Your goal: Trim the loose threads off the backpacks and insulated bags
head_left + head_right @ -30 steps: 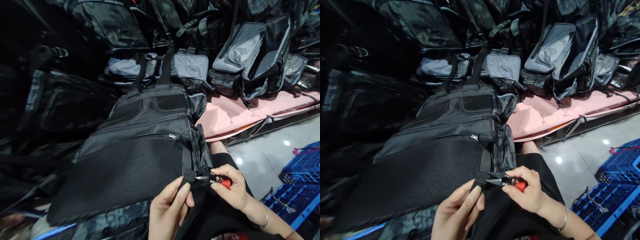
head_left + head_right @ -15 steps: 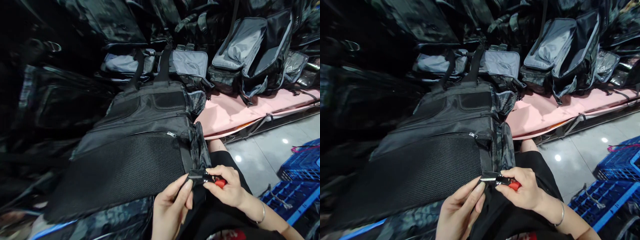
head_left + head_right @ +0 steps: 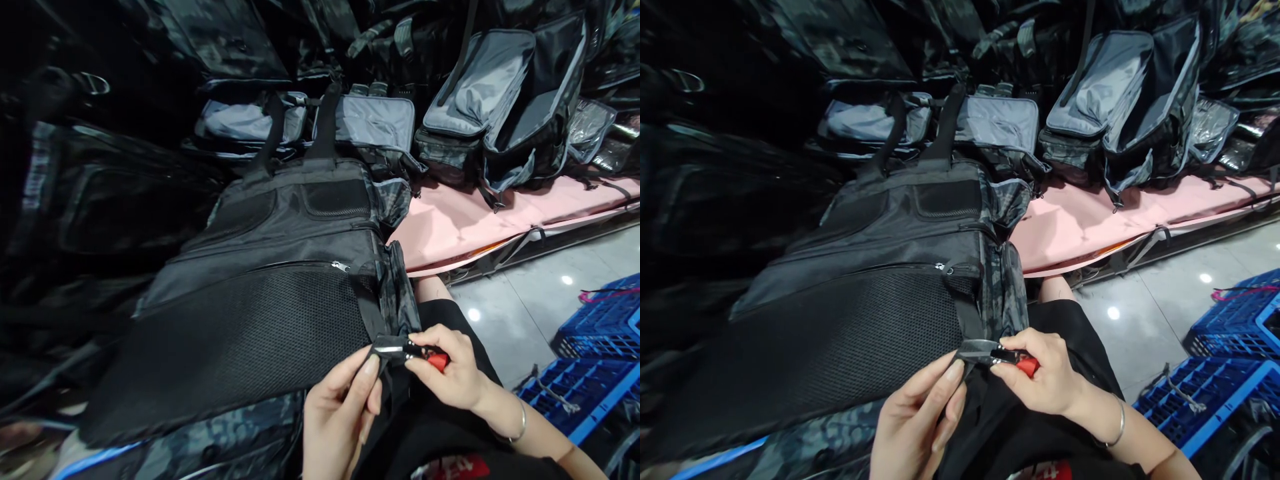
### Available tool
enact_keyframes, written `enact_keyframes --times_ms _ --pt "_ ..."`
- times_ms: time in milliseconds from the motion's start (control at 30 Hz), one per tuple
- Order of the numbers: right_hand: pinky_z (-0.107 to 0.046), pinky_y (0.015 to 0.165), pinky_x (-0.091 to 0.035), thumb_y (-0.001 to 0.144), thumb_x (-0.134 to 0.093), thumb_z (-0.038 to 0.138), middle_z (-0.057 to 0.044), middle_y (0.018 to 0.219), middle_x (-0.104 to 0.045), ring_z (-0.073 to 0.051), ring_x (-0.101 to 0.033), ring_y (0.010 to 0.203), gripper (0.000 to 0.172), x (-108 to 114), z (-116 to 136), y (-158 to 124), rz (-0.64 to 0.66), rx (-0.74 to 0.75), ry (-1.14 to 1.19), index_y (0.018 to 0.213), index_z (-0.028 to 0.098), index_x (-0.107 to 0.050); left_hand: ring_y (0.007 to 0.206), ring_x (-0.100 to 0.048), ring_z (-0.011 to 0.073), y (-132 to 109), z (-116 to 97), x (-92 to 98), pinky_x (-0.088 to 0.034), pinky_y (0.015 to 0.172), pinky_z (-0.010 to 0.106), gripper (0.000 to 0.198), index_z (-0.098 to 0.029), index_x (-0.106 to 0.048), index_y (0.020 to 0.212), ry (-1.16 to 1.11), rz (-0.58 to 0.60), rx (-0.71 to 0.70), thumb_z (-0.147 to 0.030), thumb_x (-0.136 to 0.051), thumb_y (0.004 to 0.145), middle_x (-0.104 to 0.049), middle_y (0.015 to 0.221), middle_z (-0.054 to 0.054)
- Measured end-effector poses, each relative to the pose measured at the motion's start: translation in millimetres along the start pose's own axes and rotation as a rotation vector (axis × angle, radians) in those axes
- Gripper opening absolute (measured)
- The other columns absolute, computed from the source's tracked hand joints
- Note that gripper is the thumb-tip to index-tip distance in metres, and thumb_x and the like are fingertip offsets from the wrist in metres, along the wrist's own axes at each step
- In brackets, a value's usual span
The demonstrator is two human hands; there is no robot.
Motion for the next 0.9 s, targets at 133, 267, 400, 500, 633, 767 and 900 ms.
enact_keyframes --times_ms 133,267,400,500,633,767,900 --pt "-0.024 0.050 -0.049 0.080 -0.061 0.020 -0.001 0.068 -0.068 -0.013 -0.062 0.054 0.011 2.8 -0.5 -0.7 -0.071 -0.011 0.003 0.090 0.021 -0.061 0.030 -0.021 -0.0002 2.7 -0.5 2.9 -0.012 0.034 0.014 0.035 -0.015 -0.068 0.089 -0.024 0.035 0.018 -0.039 -0.072 0.064 -0.038 0.036 -0.008" --pt "-0.023 0.045 -0.046 0.076 -0.065 0.024 -0.001 0.066 -0.066 -0.012 -0.058 0.048 0.019 2.7 0.1 -1.8 -0.020 -0.002 0.024 0.094 0.020 -0.060 0.030 -0.020 -0.0006 3.7 -0.2 4.6 -0.011 0.034 0.014 0.029 -0.016 -0.066 0.085 -0.062 0.048 -0.001 -0.037 -0.071 0.066 -0.037 0.036 -0.009" --pt "-0.024 0.052 -0.049 0.077 -0.063 0.019 -0.002 0.073 -0.069 -0.013 -0.062 0.055 0.016 1.8 1.6 -1.0 -0.020 0.063 0.004 0.093 0.021 -0.061 0.030 -0.020 -0.0004 1.6 1.1 2.3 -0.012 0.034 0.014 0.027 -0.016 -0.064 0.082 -0.072 0.070 0.014 -0.037 -0.071 0.067 -0.037 0.036 -0.009" --pt "-0.024 0.050 -0.048 0.079 -0.062 0.022 -0.001 0.068 -0.067 -0.012 -0.059 0.051 0.011 2.6 -1.5 -3.9 -0.032 0.016 0.033 0.090 0.021 -0.061 0.032 -0.022 -0.0009 -0.6 -0.9 0.8 -0.014 0.035 0.013 0.025 -0.015 -0.061 0.080 -0.088 0.078 0.018 -0.036 -0.071 0.069 -0.037 0.037 -0.009" --pt "-0.023 0.045 -0.041 0.082 -0.058 0.042 0.000 0.061 -0.058 -0.010 -0.050 0.047 0.025 2.3 -12.7 -6.1 -0.065 -0.216 0.291 0.090 0.019 -0.060 0.031 -0.017 -0.0012 -2.7 -1.8 -4.0 -0.014 0.034 0.011 0.024 -0.015 -0.054 0.073 -0.183 0.261 0.169 -0.037 -0.065 0.075 -0.033 0.039 -0.010" --pt "-0.021 0.041 -0.037 0.061 -0.068 0.066 0.004 0.055 -0.050 -0.008 -0.042 0.044 0.058 -5.0 -16.6 5.3 0.081 -0.351 0.555 0.094 0.018 -0.062 0.026 -0.011 -0.0011 -4.2 8.9 -13.8 -0.012 0.029 0.010 0.023 -0.016 -0.051 0.070 -0.324 0.574 0.436 -0.035 -0.058 0.081 -0.029 0.036 -0.010" --pt "-0.022 0.049 -0.044 0.070 -0.067 0.053 0.001 0.061 -0.057 -0.010 -0.050 0.051 0.036 -8.5 -12.9 17.3 0.198 -0.409 0.565 0.072 0.017 -0.063 0.024 -0.010 -0.0002 -5.6 21.5 -20.3 -0.011 0.027 0.012 0.024 -0.015 -0.055 0.074 -0.288 0.671 0.520 -0.038 -0.059 0.079 -0.030 0.034 -0.010"
Point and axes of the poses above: each hand's wrist, its own y-axis towards the middle knuckle, its own x-axis out of the back of the hand, z = x × y, the point moved 2 cm from there along y, towards the middle knuckle
